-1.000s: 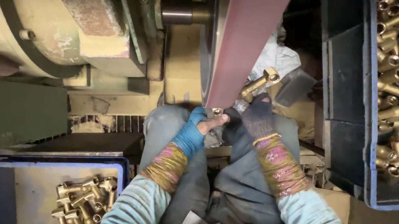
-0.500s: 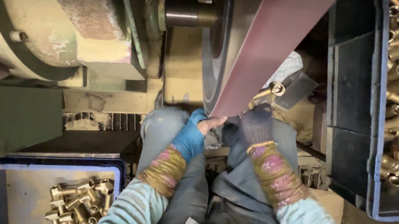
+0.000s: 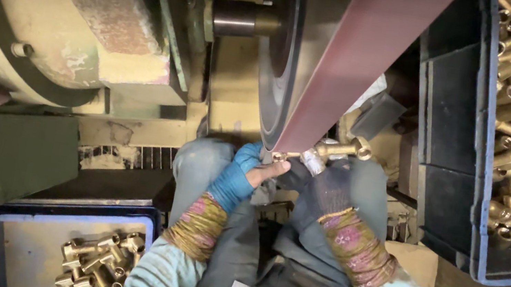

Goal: The person uses a belt sander to polish small brass fittings. They hold each fitting with gloved hands against the moving belt, rotating it to smooth the surface, then place the finished piece into a blue bin.

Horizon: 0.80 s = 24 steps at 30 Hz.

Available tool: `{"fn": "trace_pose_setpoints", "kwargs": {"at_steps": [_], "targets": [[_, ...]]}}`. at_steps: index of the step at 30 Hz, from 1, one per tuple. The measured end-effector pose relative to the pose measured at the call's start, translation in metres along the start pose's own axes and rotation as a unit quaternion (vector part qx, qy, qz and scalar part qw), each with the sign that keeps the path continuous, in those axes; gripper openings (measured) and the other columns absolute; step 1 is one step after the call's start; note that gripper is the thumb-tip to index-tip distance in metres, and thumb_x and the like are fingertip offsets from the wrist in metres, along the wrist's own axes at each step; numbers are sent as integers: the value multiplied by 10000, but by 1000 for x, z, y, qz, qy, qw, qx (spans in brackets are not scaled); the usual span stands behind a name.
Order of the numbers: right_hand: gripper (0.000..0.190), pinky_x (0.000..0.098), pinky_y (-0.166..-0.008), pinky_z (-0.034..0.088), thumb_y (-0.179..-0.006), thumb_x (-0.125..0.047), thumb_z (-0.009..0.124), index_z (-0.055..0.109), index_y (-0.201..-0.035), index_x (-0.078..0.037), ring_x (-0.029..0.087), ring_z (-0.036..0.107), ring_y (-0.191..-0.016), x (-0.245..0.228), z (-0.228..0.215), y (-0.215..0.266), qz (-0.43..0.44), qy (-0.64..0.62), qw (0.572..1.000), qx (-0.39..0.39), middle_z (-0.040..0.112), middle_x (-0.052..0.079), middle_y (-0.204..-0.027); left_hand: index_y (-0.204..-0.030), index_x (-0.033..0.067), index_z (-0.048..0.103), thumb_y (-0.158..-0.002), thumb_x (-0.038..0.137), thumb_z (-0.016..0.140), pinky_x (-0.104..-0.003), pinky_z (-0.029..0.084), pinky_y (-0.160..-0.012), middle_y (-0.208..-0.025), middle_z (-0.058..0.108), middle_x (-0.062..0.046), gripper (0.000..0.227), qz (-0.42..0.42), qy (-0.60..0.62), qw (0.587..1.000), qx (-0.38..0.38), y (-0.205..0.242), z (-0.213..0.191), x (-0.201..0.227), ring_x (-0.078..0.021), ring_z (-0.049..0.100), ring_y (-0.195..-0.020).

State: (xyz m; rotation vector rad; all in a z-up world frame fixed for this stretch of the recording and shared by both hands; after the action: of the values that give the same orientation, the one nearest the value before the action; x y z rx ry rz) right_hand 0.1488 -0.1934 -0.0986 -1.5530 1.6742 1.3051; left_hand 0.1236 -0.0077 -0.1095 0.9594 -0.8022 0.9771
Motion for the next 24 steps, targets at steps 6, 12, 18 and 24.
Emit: {"fn": "trace_pose_setpoints", "kwargs": {"at_steps": [6,12,18,24], "targets": [[289,390,-758,569,-903,-91,676,608,-1180,-41,220,677,-895,-21,2,19,47,-199,979,-18,675,96,-1037,-1187,-28,723,-855,311,809,-310,516,-879,-1060,732,-38,483,-104,-24,994,-13,8,5,20,-131,631,-946],[320,377,-765,565,-895,-109,659,598,-1203,-47,214,671,-897,-81,-22,73,64,-409,900,-135,673,104,-1049,-1261,-6,647,-795,260,869,-310,493,-1024,-1187,708,-42,581,25,-84,995,-47,79,6,54,-144,637,-1128],[327,372,-823,550,-934,-188,667,595,-1209,-26,233,662,-949,-180,-43,115,-198,-240,924,-222,658,144,-1099,-1283,-52,617,-775,197,900,-335,487,-998,-1173,668,-96,633,129,-163,973,-105,96,25,58,-173,609,-1116],[366,368,-882,535,-973,-268,675,593,-1214,-5,253,653,-1001,-229,-59,127,-333,-223,901,-167,643,184,-1148,-1170,-54,643,-972,183,760,-337,537,-776,-952,691,-111,331,2,141,984,-104,105,31,21,-192,663,-839]]}}
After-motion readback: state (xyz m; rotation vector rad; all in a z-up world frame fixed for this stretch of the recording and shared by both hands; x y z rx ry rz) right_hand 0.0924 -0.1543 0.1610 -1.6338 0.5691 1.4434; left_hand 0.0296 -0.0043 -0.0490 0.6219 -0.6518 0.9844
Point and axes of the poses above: each hand's wrist, its own y-axis away from the middle knuckle, its own z-axis out of the palm, x = y × z, the point moved 6 cm from there along -y, towards the middle knuckle
